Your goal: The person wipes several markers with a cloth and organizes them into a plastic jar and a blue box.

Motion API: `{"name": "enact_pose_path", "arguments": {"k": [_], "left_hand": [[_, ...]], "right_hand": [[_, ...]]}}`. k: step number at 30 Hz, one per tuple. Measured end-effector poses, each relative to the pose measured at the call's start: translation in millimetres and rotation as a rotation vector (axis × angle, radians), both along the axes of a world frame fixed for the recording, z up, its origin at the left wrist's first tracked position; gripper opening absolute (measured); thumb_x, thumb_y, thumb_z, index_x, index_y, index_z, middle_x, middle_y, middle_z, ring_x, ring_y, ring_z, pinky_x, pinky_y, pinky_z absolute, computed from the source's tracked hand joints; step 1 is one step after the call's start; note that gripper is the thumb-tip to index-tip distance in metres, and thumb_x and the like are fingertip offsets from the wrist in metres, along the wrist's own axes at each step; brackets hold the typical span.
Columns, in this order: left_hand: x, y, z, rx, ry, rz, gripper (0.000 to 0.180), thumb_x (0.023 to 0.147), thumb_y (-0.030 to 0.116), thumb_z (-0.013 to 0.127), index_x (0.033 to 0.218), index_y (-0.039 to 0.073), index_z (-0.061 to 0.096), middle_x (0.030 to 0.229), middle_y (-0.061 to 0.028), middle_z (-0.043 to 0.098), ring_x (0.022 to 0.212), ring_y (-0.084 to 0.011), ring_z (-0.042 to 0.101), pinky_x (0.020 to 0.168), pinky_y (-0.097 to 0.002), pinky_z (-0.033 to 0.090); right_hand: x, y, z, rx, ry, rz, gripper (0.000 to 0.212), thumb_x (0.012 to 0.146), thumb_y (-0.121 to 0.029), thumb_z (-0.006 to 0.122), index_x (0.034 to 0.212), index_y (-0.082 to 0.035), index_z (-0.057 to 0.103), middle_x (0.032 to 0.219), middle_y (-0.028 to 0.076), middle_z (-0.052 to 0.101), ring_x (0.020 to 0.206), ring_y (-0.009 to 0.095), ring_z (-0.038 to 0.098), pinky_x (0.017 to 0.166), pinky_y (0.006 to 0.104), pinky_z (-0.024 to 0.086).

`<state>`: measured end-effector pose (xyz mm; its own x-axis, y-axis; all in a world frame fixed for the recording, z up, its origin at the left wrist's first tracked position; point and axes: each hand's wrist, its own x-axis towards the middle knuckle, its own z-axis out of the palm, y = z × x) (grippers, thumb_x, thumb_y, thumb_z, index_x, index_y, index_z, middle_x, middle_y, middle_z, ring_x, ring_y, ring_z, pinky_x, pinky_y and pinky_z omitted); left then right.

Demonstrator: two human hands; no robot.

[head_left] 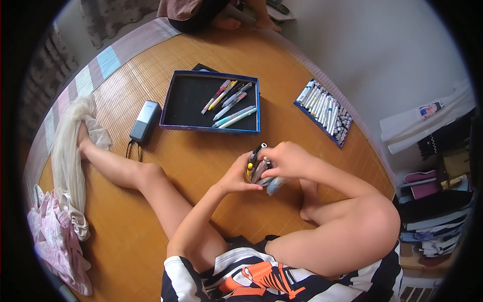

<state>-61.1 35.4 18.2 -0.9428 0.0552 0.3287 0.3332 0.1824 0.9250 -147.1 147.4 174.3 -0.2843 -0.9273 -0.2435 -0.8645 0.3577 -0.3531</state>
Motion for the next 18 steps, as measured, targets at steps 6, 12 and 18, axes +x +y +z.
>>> {"name": "enact_pose_path", "arguments": {"k": [6, 12, 18], "left_hand": [[2.1, -7.8, 3.4, 0.114, -0.233, 0.024, 0.077, 0.049, 0.027, 0.072, 0.109, 0.001, 0.031, 0.098, -0.0153, 0.045, 0.093, -0.0242, 0.044, 0.08, -0.0298, 0.033], [-7.4, 7.2, 15.9, 0.13, -0.134, -0.09, 0.062, 0.053, 0.007, 0.068, 0.104, 0.003, 0.032, 0.11, -0.0148, 0.04, 0.106, -0.023, 0.036, 0.088, -0.0324, 0.028], [13.8, -0.8, 22.0, 0.184, -0.021, 0.035, 0.079, 0.046, 0.019, 0.075, 0.109, 0.001, 0.031, 0.114, -0.0174, 0.034, 0.109, -0.0308, 0.03, 0.09, -0.0349, 0.025]], "right_hand": [[-15.4, 58.0, 10.4, 0.27, -0.154, -0.293, 0.041, 0.051, -0.036, 0.067, 0.076, -0.005, 0.056, 0.069, 0.013, 0.056, 0.064, 0.025, 0.054, 0.058, 0.0299, 0.043], [2.5, 98.0, -72.6, 0.065, -0.228, -0.504, 0.081, 0.043, -0.044, 0.069, 0.109, -0.006, 0.039, 0.101, 0.021, 0.042, 0.094, 0.036, 0.039, 0.079, 0.041, 0.03], [-6.7, 45.6, -88.9, -0.108, -0.335, 0.028, 0.091, 0.044, -0.039, 0.07, 0.115, -0.004, 0.026, 0.104, 0.013, 0.038, 0.085, 0.031, 0.048, 0.069, 0.0344, 0.04]]}}
